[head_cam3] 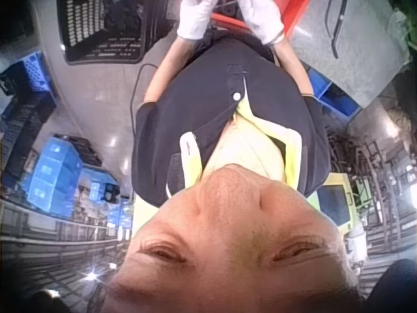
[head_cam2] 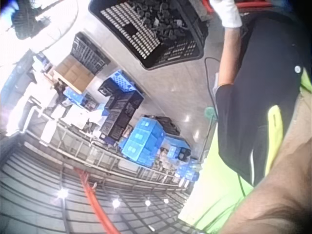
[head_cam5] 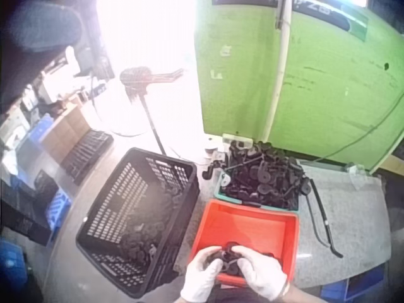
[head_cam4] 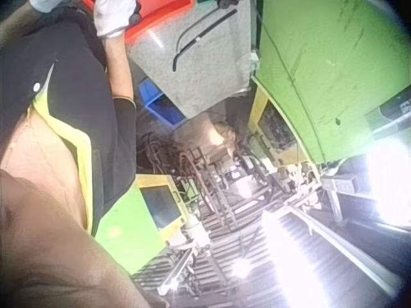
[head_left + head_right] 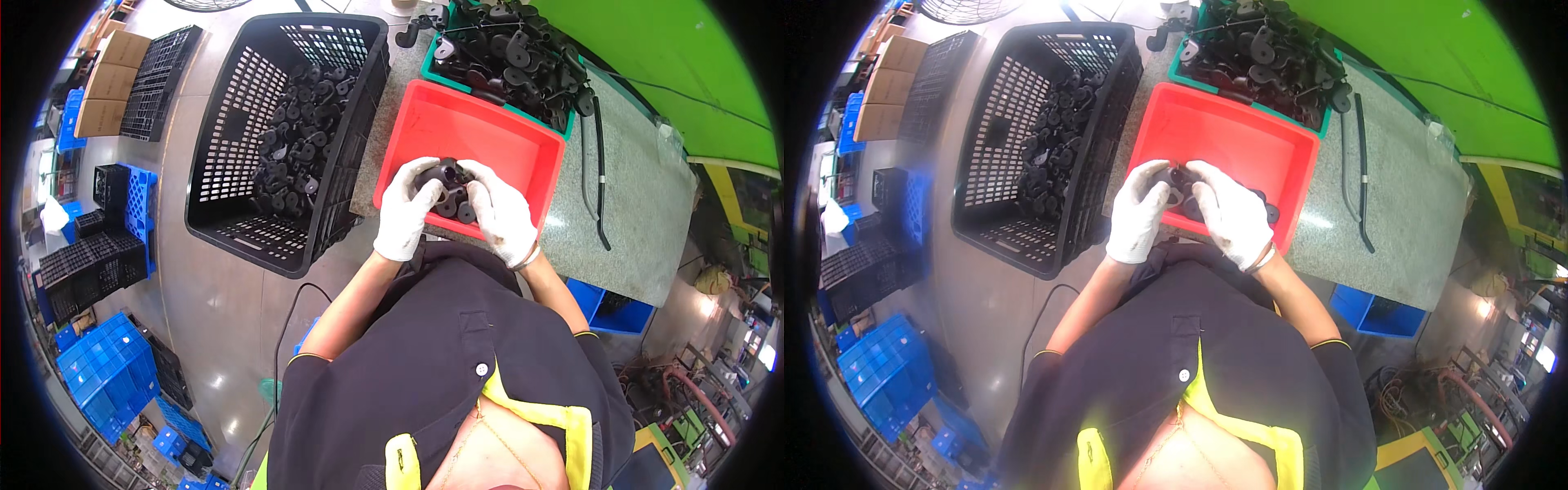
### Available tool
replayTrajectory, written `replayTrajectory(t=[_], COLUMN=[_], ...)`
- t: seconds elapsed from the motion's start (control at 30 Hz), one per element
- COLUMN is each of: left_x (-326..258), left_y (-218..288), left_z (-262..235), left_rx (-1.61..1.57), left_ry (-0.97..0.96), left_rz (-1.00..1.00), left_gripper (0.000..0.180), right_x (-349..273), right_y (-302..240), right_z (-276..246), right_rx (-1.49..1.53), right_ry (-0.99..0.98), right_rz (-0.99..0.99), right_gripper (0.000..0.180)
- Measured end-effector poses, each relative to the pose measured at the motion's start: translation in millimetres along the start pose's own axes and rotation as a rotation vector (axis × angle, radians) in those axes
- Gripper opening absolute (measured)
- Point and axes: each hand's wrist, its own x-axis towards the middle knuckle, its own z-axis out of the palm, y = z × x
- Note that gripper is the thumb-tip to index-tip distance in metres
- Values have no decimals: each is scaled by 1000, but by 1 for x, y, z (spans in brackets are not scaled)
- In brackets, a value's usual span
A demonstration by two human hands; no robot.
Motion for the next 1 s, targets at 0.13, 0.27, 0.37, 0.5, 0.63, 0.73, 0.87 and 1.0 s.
replayTrajectory(t=[0.13, 0.27, 0.37, 0.5, 0.63, 0.73, 0.87, 1.0], left_x=[-1, -2, -3, -1, -2, -2, 13, 58], left_y=[-3, -2, -1, -4, -10, -8, 1, 1], left_z=[2, 7, 9, 10, 9, 8, -8, -86], left_rx=[-103, -165, -198, -219, -163, -173, -286, -772], left_ry=[24, 32, 17, 63, 106, 137, 313, 357], left_rz=[33, 34, 4, 18, 68, 66, 78, 325], left_gripper=[34, 33, 32, 30, 29, 28, 22, 26], right_x=[-9, -10, -12, -15, -17, -15, 5, 22], right_y=[3, -2, -4, -9, -3, 2, 37, 102], right_z=[1, -2, -1, -2, 6, 12, 20, 37], right_rx=[-261, -328, -338, -441, -443, -403, -345, -455], right_ry=[-7, -28, 11, -15, 31, 49, 76, -3], right_rz=[-196, -199, -244, -230, -242, -240, 10, -51], right_gripper=[34, 37, 39, 34, 33, 33, 29, 27])
